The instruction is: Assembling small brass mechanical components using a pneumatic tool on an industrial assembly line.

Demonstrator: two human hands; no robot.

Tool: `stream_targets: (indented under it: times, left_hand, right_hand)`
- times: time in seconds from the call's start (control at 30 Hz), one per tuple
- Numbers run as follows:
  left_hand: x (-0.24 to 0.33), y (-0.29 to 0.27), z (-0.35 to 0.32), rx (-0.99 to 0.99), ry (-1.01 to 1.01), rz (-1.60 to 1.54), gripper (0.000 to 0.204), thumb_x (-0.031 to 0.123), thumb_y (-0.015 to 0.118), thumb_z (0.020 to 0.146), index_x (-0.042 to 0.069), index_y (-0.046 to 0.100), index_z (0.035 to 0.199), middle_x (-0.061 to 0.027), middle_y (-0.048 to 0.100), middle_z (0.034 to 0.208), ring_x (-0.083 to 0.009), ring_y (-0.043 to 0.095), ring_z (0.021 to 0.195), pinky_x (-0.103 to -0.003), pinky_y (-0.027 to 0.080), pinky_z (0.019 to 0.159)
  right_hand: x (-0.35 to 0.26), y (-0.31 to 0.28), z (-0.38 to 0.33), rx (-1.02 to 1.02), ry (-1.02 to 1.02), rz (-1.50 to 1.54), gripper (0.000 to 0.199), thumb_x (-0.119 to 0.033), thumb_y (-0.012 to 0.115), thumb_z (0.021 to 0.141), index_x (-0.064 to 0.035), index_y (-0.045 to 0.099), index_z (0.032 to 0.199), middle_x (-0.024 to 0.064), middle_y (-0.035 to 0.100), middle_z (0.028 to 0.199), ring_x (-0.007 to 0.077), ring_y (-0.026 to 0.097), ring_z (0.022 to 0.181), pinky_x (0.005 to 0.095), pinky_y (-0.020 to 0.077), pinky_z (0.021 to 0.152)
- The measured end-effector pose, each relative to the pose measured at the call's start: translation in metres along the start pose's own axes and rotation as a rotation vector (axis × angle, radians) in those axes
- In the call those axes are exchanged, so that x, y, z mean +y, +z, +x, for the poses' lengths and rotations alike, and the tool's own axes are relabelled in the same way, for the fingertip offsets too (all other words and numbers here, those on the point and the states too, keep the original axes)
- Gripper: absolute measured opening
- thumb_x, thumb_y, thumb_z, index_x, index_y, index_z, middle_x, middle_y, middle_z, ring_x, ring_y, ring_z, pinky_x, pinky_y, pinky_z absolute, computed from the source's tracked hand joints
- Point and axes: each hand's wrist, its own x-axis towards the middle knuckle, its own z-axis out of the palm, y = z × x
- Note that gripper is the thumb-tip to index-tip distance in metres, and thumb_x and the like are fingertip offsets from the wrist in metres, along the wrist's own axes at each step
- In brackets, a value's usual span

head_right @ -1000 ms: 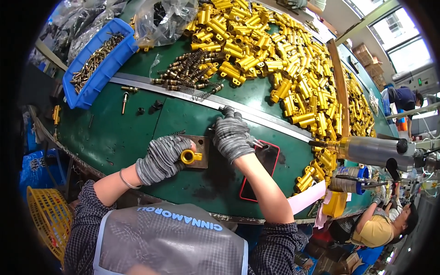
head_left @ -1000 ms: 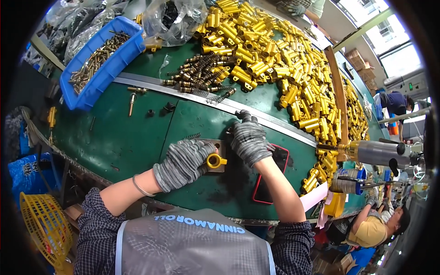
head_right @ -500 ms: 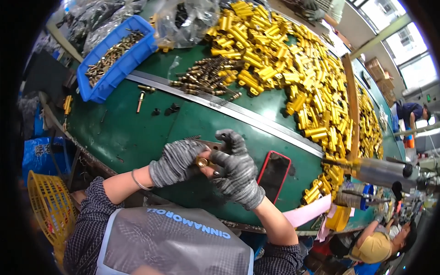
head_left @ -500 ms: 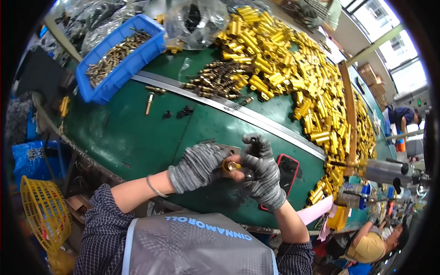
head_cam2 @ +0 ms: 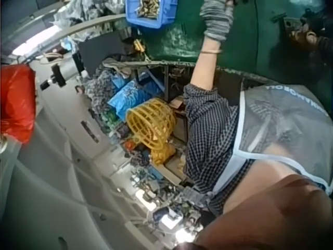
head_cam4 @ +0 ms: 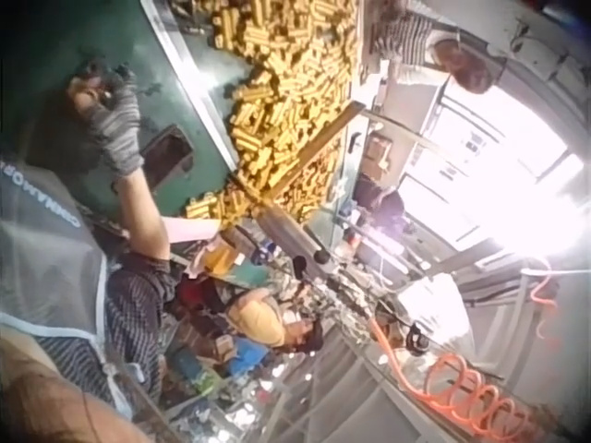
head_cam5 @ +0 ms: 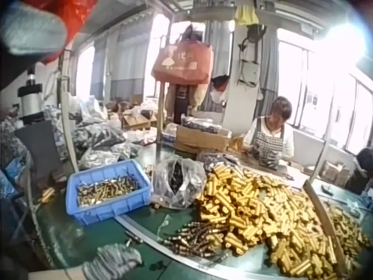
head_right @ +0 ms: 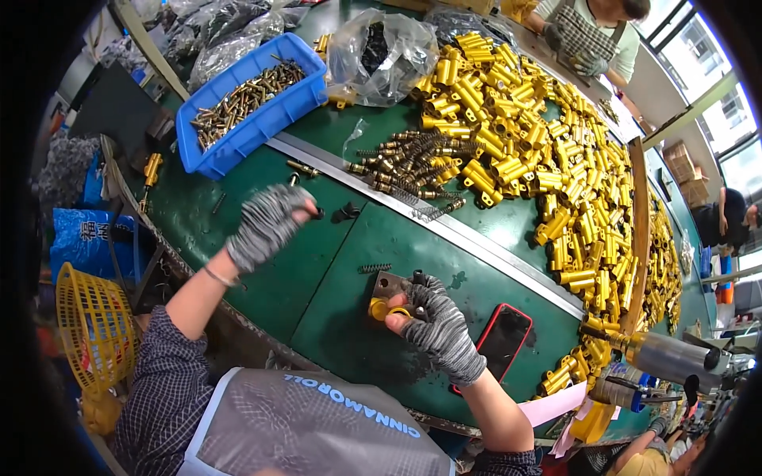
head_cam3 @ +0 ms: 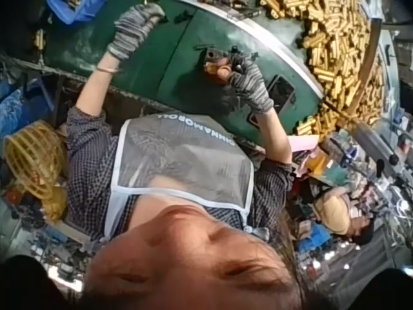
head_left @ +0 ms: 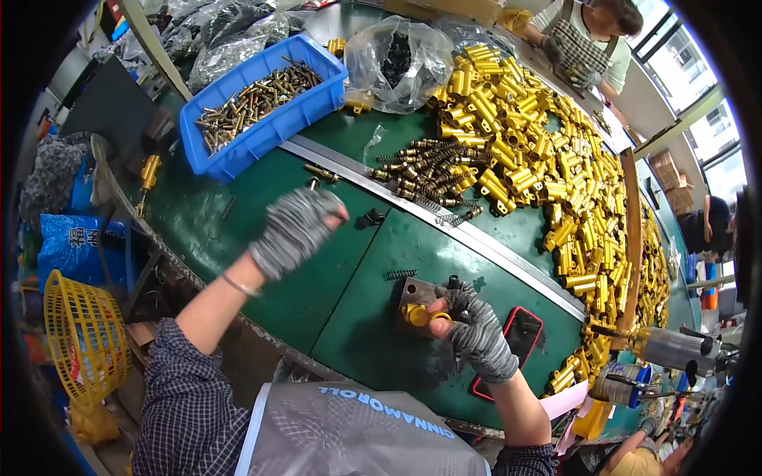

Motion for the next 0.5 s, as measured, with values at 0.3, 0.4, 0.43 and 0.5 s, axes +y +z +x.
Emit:
stream_targets:
  times: [0.3, 0.4, 0.43, 0.5]
  left_hand:
    - [-0.067, -0.014, 0.01, -0.008, 0.45, 0.576, 0.01, 0.01, 0.062, 0.073, 0.009, 0.061, 0.082, -0.0052, 0.062, 0.085, -0.0215, 0.058, 0.083, -0.031, 0.046, 0.072]
    - [0.01, -0.016, 0.029, -0.035, -0.314, -0.618, 0.005, 0.007, 0.06, 0.075, 0.005, 0.059, 0.08, -0.005, 0.061, 0.082, -0.016, 0.058, 0.077, -0.027, 0.046, 0.07]
    - [0.036, -0.023, 0.03, -0.051, -0.304, -0.637, 0.005, 0.007, 0.06, 0.075, 0.005, 0.059, 0.08, -0.005, 0.061, 0.082, -0.016, 0.058, 0.077, -0.027, 0.046, 0.07]
    - [0.079, -0.028, 0.031, -0.187, -0.231, -0.893, 0.005, 0.006, 0.059, 0.076, 0.003, 0.058, 0.08, -0.0044, 0.061, 0.078, -0.0115, 0.057, 0.074, -0.025, 0.045, 0.069]
  right_hand:
    - [-0.02, -0.02, -0.034, 0.297, -0.164, -0.099, 0.056, -0.032, 0.077, 0.062, -0.0023, 0.056, 0.105, 0.005, 0.042, 0.114, 0.0137, 0.045, 0.093, 0.0254, 0.039, 0.076]
    - [-0.02, -0.029, -0.045, 0.41, -0.155, -0.129, 0.055, -0.031, 0.077, 0.062, -0.0026, 0.056, 0.104, 0.0045, 0.042, 0.114, 0.0128, 0.044, 0.088, 0.0244, 0.0397, 0.074]
    - [-0.021, -0.031, -0.051, 0.446, -0.155, -0.142, 0.055, -0.031, 0.077, 0.062, -0.0028, 0.056, 0.104, 0.0042, 0.042, 0.114, 0.0123, 0.043, 0.086, 0.0239, 0.04, 0.073]
    - [-0.016, -0.034, -0.056, 0.469, -0.15, -0.13, 0.054, -0.031, 0.077, 0.063, -0.0029, 0.056, 0.104, 0.0037, 0.042, 0.113, 0.0118, 0.043, 0.085, 0.0235, 0.0404, 0.072]
